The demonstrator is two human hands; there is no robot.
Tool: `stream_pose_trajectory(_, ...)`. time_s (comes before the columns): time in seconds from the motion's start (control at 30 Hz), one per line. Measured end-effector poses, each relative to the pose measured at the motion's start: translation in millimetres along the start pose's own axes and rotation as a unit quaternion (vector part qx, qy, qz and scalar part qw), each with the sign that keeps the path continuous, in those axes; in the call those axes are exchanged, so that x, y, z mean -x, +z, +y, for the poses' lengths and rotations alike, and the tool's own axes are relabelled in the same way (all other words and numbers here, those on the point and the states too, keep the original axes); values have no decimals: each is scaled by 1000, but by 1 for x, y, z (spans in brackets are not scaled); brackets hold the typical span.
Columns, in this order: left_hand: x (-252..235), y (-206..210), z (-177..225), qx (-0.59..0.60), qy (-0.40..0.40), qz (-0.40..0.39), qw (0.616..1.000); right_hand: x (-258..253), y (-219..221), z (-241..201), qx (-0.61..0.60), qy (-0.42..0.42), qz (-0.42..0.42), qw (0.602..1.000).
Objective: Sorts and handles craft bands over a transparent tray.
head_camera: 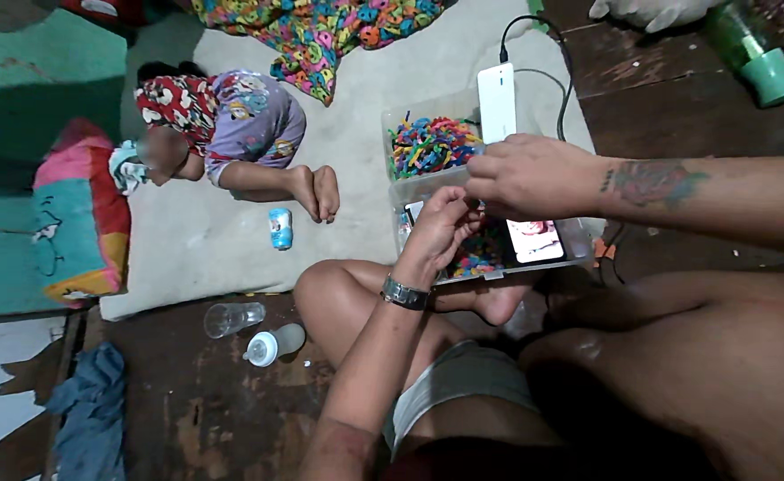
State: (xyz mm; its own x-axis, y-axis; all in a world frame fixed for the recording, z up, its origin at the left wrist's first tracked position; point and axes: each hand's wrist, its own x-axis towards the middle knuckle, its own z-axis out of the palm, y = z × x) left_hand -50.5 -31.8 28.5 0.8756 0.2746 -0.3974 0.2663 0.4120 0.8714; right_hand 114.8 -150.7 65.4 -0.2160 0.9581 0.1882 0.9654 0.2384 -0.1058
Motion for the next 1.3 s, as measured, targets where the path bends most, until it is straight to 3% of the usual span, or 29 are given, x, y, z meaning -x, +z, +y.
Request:
stream_pose_trajectory(0.1, 3, 3, -2, -28, 21, 15, 999, -4, 3, 1, -150, 107, 15, 983)
stream_pose_trajectory(0.27, 0, 8, -7, 16, 62, 51, 997, -11, -6, -9, -356, 299, -33, 885)
stream_pose_trajectory(0.4, -1, 6, -15, -7, 90, 40, 995, -9, -5, -6, -374, 327, -44, 867)
stream_pose_trajectory(0.57, 1, 2, -16, -59, 81, 17, 995, -6, 0, -3, -445, 367, -54, 815)
stream_pose_trajectory(0.67, -1, 5, -17, -70, 93, 47, 992, -6, 4, -4, -456, 382, -55, 802)
stream_pose_trajectory(0.8, -3, 10, -18, -89, 110, 75, 987, -8, 0, -6, -430, 389, -56, 813)
stream_pose_trajectory(0.9, -7, 13, -18, -36, 81, 76, 993, -9, -2, -8, -398, 365, -46, 840)
stream_pose_trajectory(1.07, -9, 20, -12, 90, -15, 64, 994, -6, 12, -10, -309, 263, -4, 914)
stream_pose_trajectory(1.2, -10, 22, -12, 77, -19, 59, 995, -6, 6, -12, -241, 208, -24, 948)
stream_pose_trajectory(1.3, -12, 20, -11, 125, -38, 60, 990, -3, 8, -10, -162, 117, -1, 980)
